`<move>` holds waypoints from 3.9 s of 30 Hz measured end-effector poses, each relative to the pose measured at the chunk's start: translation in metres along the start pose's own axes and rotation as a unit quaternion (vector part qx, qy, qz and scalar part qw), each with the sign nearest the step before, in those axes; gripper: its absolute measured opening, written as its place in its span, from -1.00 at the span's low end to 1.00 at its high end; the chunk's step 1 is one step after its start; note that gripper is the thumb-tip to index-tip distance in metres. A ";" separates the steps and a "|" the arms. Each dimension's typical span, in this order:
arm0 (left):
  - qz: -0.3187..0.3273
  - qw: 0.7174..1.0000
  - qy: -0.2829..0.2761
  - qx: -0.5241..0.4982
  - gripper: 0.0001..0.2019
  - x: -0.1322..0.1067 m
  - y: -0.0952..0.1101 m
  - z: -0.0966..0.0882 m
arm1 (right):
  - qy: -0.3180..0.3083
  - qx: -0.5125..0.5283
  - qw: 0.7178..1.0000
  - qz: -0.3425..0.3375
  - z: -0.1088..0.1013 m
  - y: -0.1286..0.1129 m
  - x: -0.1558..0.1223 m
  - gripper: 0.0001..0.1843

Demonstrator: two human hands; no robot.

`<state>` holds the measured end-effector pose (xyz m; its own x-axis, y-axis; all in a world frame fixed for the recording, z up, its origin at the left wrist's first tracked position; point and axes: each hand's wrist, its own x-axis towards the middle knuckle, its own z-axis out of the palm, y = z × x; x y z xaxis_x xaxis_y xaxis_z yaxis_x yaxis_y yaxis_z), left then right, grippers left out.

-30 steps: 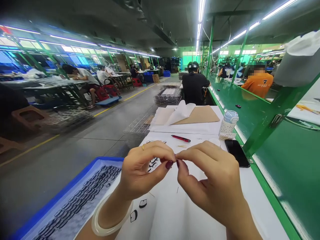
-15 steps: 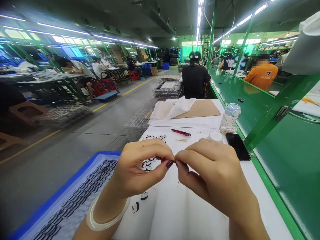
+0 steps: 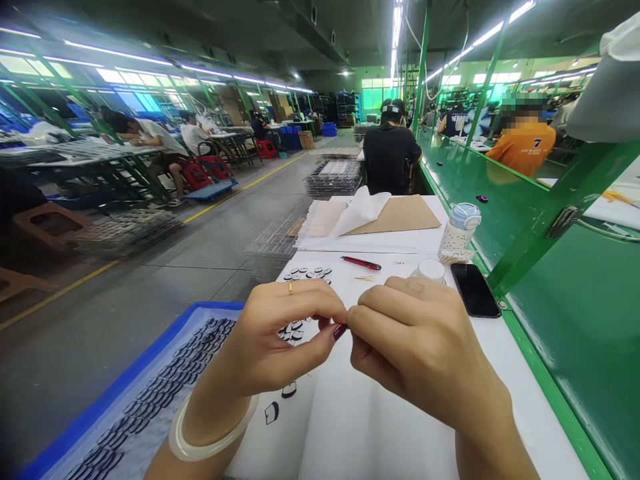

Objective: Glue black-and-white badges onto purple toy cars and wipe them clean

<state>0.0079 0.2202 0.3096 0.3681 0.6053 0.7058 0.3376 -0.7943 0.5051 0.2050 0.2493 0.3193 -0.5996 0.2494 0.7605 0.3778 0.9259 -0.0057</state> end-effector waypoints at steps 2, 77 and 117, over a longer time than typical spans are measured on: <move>0.000 1.000 -0.002 -0.008 -0.84 0.000 0.001 0.000 | 0.013 -0.012 1.000 0.007 -0.002 -0.001 0.000 -0.80; 0.005 1.000 0.005 0.019 -0.89 0.000 0.001 0.002 | -0.018 0.042 0.998 0.035 -0.006 -0.003 -0.002 -0.87; -0.008 0.994 -0.033 0.106 -0.89 -0.006 -0.002 0.003 | -0.061 -0.039 0.997 0.038 -0.004 -0.006 -0.003 -0.82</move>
<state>0.0080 0.2184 0.3029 0.4148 0.6261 0.6603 0.5161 -0.7595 0.3960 0.2070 0.2426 0.3197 -0.6462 0.3558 0.6752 0.4772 0.8788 -0.0064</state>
